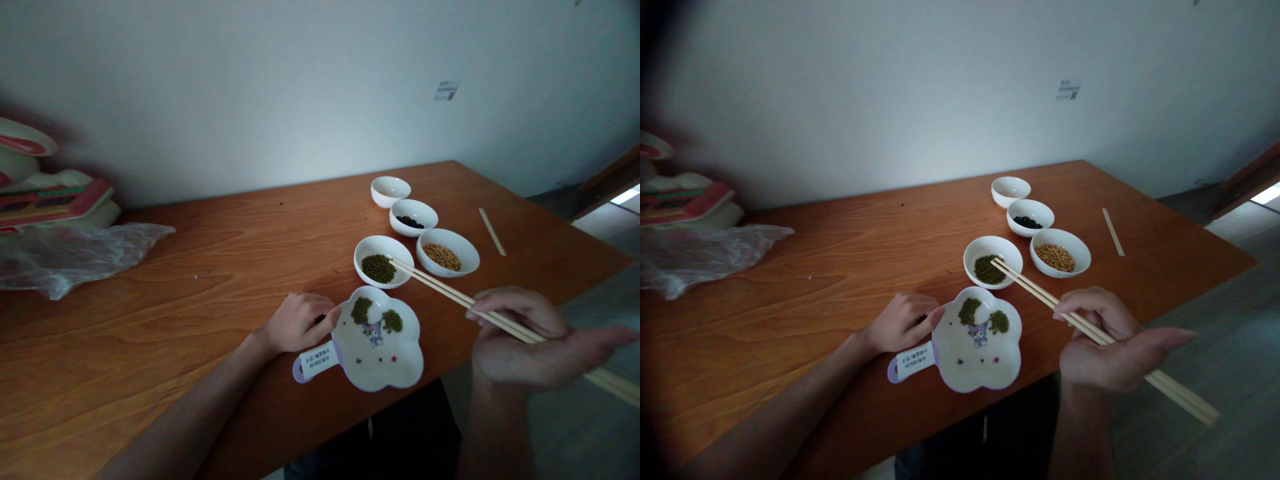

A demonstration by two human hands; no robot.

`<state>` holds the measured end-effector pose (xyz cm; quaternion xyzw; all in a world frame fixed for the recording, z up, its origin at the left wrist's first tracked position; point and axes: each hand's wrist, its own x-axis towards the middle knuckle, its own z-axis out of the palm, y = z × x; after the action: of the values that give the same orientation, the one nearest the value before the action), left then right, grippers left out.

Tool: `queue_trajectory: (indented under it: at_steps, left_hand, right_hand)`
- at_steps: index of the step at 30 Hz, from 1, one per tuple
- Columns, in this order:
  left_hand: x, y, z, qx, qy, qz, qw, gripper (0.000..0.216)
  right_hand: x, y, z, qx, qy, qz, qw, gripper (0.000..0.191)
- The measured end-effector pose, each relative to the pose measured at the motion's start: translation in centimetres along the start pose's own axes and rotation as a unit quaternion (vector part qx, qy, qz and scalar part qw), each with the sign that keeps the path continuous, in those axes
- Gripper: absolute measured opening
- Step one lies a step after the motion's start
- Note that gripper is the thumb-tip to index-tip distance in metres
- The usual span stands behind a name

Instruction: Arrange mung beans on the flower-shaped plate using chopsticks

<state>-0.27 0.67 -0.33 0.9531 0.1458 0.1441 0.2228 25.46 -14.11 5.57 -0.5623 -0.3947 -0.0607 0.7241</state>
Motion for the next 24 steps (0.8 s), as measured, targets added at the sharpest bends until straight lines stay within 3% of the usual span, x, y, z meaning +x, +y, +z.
queue_trajectory:
  at_steps: [3, 6, 12, 24]
  left_hand:
    - [0.0, -0.1, 0.0, -0.002, -0.007, -0.001, 1.000, 0.042]
    - [0.0, -0.1, 0.0, -0.003, -0.008, -0.004, 1.000, 0.040]
    - [0.0, 0.0, 0.1, -0.004, -0.014, -0.010, 1.000, 0.042]
    - [0.0, 0.1, 0.1, -0.014, -0.010, -0.012, 1.000, 0.045]
  right_hand:
    - [0.2, -0.2, -0.4, -0.017, -0.023, 0.013, 1.000, 0.078]
    - [-1.3, -0.7, -2.4, -0.002, -0.078, 0.023, 0.997, 0.080]
    - [-5.5, -1.5, -4.6, -0.007, -0.191, 0.140, 0.972, 0.086]
    - [-7.3, -0.1, -4.3, -0.022, -0.244, 0.147, 0.958, 0.086]
